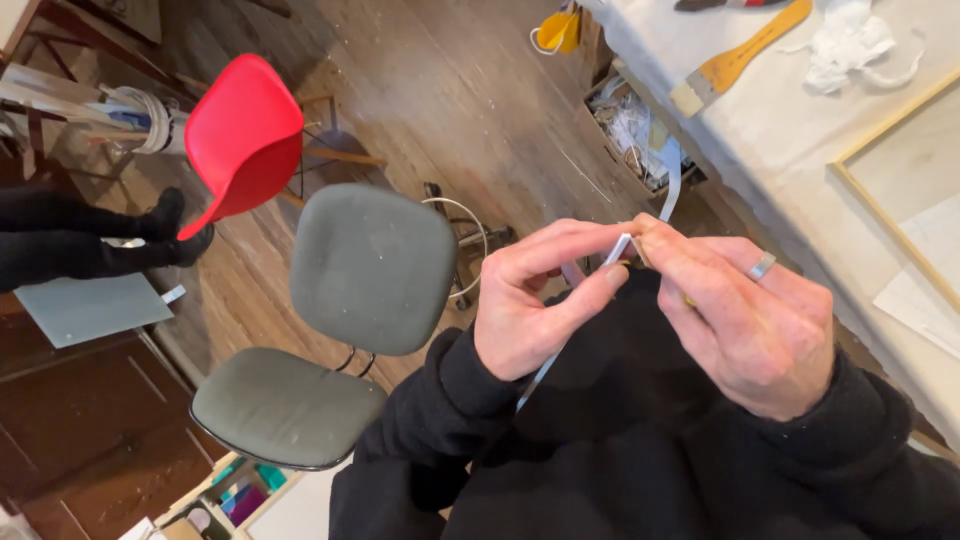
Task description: Preparing a picture frame by cleaning glass and applying spacers or backing materials.
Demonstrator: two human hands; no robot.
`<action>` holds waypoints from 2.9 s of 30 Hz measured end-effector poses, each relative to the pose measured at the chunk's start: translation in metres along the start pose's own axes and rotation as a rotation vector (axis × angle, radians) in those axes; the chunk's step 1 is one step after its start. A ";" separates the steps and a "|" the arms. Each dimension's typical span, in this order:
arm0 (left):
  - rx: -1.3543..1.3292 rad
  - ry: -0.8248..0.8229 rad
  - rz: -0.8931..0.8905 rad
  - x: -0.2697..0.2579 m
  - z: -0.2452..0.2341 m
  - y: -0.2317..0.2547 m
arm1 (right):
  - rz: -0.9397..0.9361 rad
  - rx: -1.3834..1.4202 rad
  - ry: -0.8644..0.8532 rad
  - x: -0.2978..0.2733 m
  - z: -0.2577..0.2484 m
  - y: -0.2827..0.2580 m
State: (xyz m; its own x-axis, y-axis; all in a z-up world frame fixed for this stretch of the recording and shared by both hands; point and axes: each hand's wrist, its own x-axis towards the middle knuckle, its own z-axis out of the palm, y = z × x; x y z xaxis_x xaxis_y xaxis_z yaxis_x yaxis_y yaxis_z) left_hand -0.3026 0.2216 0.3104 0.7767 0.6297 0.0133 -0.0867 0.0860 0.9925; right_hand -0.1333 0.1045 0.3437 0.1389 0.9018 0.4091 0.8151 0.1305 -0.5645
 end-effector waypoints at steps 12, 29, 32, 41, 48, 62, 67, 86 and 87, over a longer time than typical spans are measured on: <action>-0.013 0.033 -0.019 0.023 0.006 -0.002 | -0.096 -0.059 -0.011 0.033 -0.013 0.019; -0.233 0.083 -0.208 0.028 0.008 -0.018 | -0.173 -0.153 -0.038 0.038 -0.017 0.030; -0.195 0.083 -0.182 0.028 0.009 -0.015 | -0.139 -0.109 -0.033 0.038 -0.015 0.028; -0.084 0.079 -0.140 0.026 0.008 -0.014 | -0.102 -0.087 -0.031 0.036 -0.012 0.025; -0.175 0.089 -0.173 0.024 0.010 -0.018 | -0.144 -0.182 -0.035 0.037 -0.013 0.025; -0.201 0.092 -0.266 0.024 0.008 -0.016 | -0.151 -0.186 -0.047 0.037 -0.013 0.026; -0.198 0.082 -0.204 0.026 0.008 -0.015 | -0.130 -0.151 -0.040 0.037 -0.012 0.028; -0.207 0.090 -0.252 0.028 0.010 -0.018 | -0.193 -0.232 -0.084 0.042 -0.020 0.032; -0.233 0.098 -0.291 0.027 0.010 -0.018 | -0.191 -0.218 -0.089 0.042 -0.021 0.033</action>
State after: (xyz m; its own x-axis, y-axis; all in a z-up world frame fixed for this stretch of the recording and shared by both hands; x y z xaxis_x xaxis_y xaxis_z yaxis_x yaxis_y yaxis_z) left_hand -0.2732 0.2294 0.2937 0.7274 0.6230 -0.2877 -0.0198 0.4381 0.8987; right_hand -0.0892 0.1376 0.3574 -0.0704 0.9032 0.4234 0.9245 0.2185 -0.3122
